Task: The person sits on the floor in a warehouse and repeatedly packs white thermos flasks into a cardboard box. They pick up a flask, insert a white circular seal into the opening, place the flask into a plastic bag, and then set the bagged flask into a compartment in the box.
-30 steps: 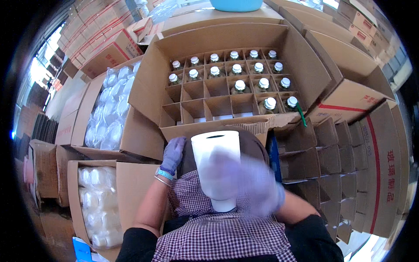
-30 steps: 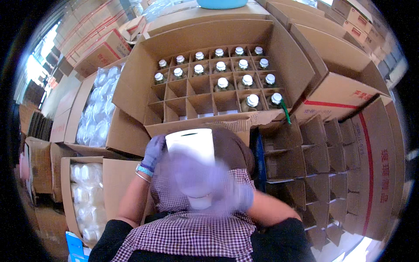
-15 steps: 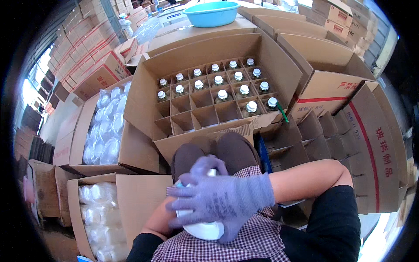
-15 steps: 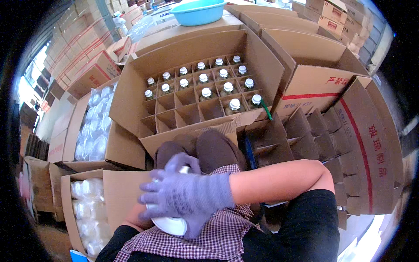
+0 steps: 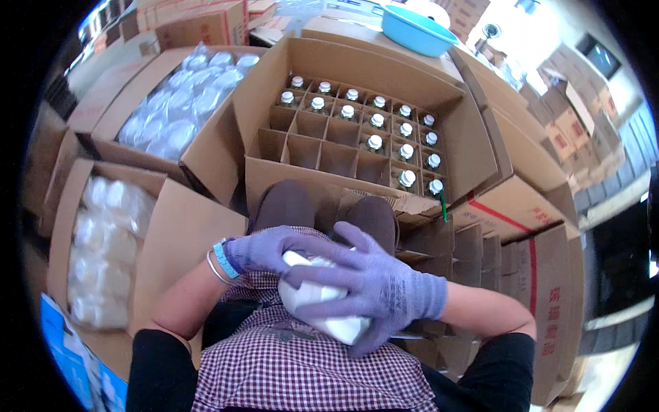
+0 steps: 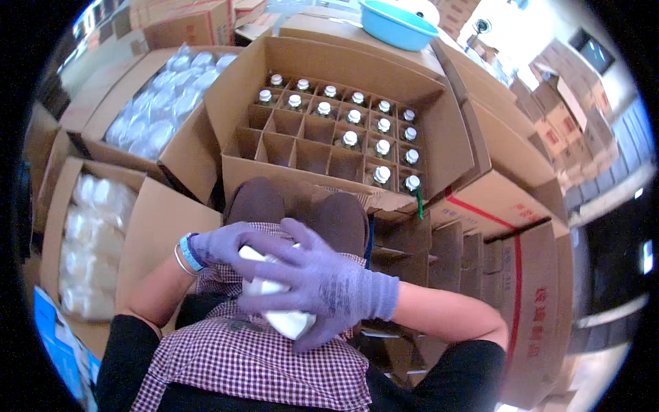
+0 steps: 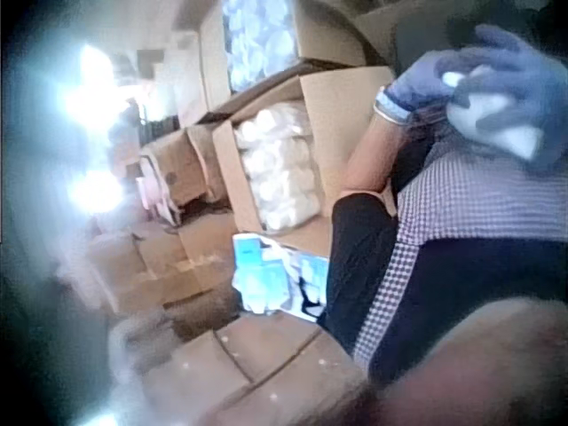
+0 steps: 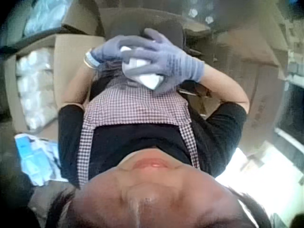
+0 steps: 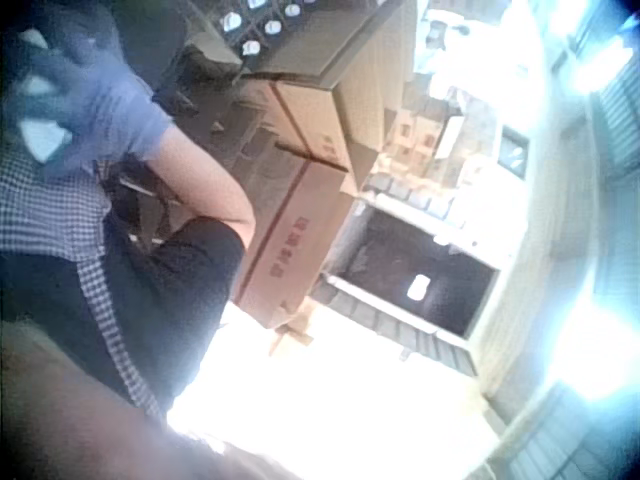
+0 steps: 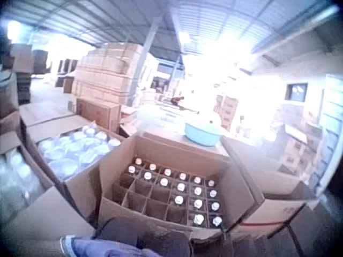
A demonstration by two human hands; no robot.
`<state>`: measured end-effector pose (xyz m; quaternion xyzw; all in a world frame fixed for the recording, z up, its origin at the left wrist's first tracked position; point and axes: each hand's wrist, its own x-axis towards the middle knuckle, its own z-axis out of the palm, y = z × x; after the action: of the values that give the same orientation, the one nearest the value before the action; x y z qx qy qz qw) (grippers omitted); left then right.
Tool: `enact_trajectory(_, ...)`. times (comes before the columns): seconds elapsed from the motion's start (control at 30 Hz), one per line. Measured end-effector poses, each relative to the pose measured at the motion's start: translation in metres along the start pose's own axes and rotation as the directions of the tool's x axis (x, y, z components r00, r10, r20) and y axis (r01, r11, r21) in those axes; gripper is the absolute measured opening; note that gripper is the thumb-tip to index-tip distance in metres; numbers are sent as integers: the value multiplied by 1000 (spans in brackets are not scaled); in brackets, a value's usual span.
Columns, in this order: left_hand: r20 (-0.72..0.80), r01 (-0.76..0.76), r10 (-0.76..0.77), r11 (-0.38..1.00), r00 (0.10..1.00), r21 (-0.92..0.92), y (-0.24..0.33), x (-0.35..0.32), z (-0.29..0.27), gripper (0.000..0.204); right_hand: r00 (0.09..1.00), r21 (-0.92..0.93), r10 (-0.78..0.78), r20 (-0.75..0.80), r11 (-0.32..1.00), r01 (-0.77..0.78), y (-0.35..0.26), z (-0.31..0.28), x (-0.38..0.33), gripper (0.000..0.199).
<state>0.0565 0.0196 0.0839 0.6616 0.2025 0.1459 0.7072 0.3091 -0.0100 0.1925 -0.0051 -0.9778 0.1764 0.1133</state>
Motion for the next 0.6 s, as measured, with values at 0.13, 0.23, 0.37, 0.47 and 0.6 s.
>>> enact_trajectory(0.13,-757,162,106,949,645,271,-28,21,97,86,508,908,856,99,132,-398,75,66,-60,52)
enact_trajectory(0.23,-664,141,-7,979,748,149,-18,18,93,101,376,821,923,80,153,-550,80,74,-70,59)
enact_trajectory(0.37,-96,-166,151,970,984,-177,-26,-18,8,92,952,97,281,-121,958,-270,18,13,-10,91)
enact_trajectory(0.47,-371,-118,54,981,927,-152,-41,-11,36,90,905,235,405,-132,900,-368,25,27,-19,93)
enact_trajectory(0.6,-686,206,24,945,727,252,-16,12,111,93,448,876,876,177,67,-477,67,69,-67,73)
